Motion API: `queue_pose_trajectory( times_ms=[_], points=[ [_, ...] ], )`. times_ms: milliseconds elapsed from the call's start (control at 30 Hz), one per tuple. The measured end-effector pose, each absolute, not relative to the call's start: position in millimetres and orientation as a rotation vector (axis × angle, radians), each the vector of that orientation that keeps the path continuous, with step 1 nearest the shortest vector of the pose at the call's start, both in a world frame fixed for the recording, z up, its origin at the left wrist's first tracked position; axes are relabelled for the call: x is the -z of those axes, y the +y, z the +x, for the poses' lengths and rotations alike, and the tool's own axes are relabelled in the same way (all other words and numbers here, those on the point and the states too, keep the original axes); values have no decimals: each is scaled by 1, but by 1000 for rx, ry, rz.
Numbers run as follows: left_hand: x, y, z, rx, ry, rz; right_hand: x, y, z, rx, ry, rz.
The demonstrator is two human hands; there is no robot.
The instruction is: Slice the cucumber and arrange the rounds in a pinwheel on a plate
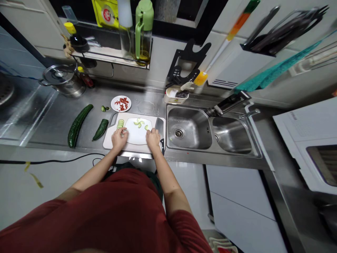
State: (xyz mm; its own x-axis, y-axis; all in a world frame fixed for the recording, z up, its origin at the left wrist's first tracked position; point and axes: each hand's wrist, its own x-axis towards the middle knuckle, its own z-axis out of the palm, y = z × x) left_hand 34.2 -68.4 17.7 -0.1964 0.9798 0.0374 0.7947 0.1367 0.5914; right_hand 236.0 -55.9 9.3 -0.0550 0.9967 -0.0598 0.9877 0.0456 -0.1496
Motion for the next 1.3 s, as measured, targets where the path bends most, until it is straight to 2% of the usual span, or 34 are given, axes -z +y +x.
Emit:
queue_pose_trajectory(
  times_ms=[233,1300],
  points=[
    [-20,-75,7,-588,2354,1465,-4,-62,247,-247,-1995,-2141],
    [3,-68,5,-657,2391,1342,0,-60,231,-185,-2087,-2100]
  ],
)
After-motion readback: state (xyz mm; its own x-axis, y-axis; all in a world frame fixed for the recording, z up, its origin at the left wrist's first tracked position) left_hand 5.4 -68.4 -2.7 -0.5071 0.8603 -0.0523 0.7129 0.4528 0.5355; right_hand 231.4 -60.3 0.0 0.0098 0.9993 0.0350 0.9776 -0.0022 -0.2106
